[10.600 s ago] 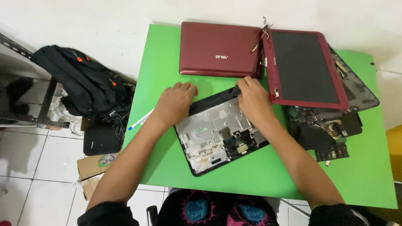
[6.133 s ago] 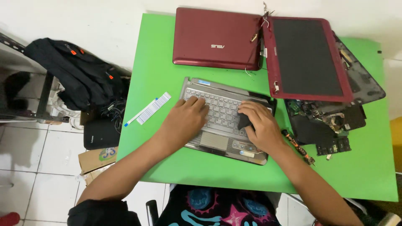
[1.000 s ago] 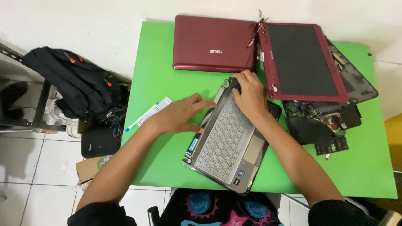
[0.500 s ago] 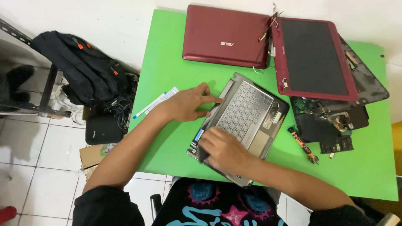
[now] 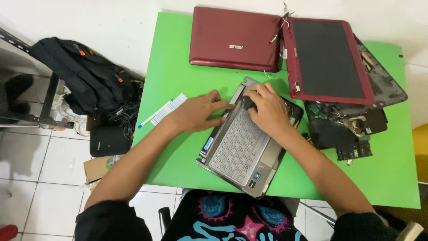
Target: Disassembling a laptop to access internal components using a screwdriver and prying tools
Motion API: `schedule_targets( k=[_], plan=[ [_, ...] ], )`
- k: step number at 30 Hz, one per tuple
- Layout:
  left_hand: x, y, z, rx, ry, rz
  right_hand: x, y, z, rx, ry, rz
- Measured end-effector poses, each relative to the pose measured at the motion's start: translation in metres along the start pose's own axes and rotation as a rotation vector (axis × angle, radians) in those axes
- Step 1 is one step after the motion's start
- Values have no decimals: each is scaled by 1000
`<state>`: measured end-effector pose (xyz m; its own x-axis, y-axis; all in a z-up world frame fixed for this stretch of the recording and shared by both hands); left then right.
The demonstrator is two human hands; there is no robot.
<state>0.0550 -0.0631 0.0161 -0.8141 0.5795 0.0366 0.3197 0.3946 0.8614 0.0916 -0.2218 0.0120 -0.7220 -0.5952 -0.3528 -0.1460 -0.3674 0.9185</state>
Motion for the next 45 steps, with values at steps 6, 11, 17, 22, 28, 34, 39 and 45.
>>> schedule_targets(
  k=[6,11,17,22,28,34,39,45],
  plan=[
    [-2,2,-12,-125,1,-98,66,-3,115,-218,298,9],
    [-6,9,-11,-28,-66,-160,84,8,144,-377,573,-7],
    [-7,15,-4,214,-127,-126,25,5,40,72,299,-105],
    [-6,15,0,210,-119,-140,69,-20,124,-101,472,-127],
    [-10,8,3,202,-153,-183,71,17,159,-345,723,-69],
    [-8,2,1,141,-192,-141,17,-21,1,-46,319,-118],
    [-13,-6,7,80,-184,-106,-5,-4,-50,209,-62,-222],
    [-7,2,-3,-62,-108,-161,-1,-1,-36,61,-76,-189]
  ],
)
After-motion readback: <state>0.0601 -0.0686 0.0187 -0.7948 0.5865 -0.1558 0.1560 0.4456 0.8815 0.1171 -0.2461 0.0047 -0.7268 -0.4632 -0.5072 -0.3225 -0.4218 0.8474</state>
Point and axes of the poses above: each hand's wrist, its own x-axis away from the middle knuckle, its own y-axis out of the back of the hand, z = x × y, the point moved 9 cm from there along -x, towards the middle knuckle, and after that the axes turned 5 degrees about -z, right-handed, at the moved point
